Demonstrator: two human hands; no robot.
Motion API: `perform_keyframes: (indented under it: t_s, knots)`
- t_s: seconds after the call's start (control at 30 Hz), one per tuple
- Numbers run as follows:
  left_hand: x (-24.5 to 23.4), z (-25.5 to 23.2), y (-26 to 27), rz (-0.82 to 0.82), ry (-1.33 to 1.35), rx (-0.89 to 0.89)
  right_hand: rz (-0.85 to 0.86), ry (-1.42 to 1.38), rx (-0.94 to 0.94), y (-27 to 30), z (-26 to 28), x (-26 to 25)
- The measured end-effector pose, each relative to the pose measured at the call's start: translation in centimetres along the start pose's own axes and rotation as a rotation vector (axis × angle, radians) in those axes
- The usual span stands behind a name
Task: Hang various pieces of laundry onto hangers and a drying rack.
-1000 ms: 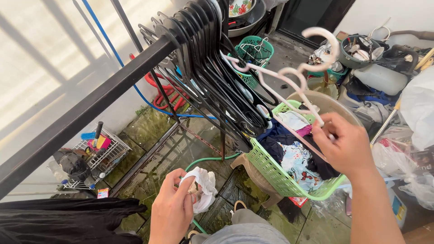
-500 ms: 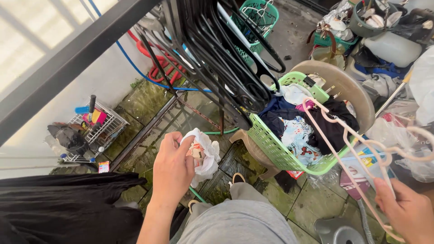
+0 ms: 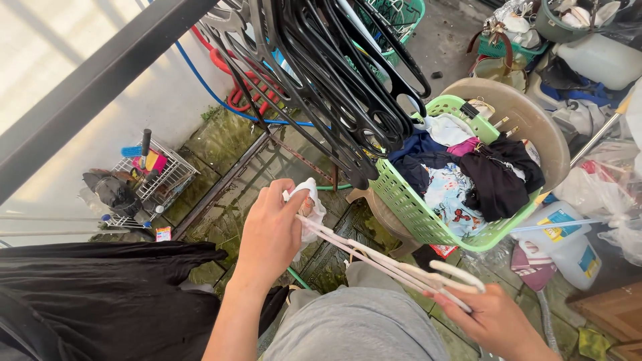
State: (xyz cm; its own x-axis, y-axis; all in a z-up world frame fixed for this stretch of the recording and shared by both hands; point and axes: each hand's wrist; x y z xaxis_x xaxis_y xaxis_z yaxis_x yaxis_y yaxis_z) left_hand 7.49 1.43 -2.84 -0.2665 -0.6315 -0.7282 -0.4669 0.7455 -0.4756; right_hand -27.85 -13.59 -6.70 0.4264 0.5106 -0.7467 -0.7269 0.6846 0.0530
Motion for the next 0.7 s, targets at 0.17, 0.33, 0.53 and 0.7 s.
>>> perform_keyframes:
  t_s: [0.17, 0.33, 0.53, 0.7]
  knots:
    - [-0.3, -1.3, -0.1, 0.005, -0.032, 0.089, 0.001, 0.005, -0.228, -3.1, 1.8, 1.1]
    - [-1.6, -1.3, -0.4, -0.005, -0.05, 0.161, 0.048, 0.04, -0.258, -4.9, 1.4, 1.7]
    - [-2.7, -0.6, -0.3, -0.006, 0.074, 0.031, 0.077, 0.056, -0.302, -6.2, 1.8, 0.9]
    - [-2.7, -0.5, -0.2, 0.033, 0.147, -0.025, 0.028, 0.158, -0.263, -5.9, -0.1, 2.3]
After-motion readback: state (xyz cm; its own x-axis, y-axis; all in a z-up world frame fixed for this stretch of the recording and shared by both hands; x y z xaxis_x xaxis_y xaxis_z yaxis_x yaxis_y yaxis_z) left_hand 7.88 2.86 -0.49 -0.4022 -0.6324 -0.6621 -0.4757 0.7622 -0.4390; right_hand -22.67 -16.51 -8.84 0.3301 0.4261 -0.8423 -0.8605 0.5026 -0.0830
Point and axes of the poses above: each hand's wrist, its own y-axis away from the middle knuckle, its own x-axis out of the palm, z = x × y, and after that the axes turned 12 degrees about -z, right-handed
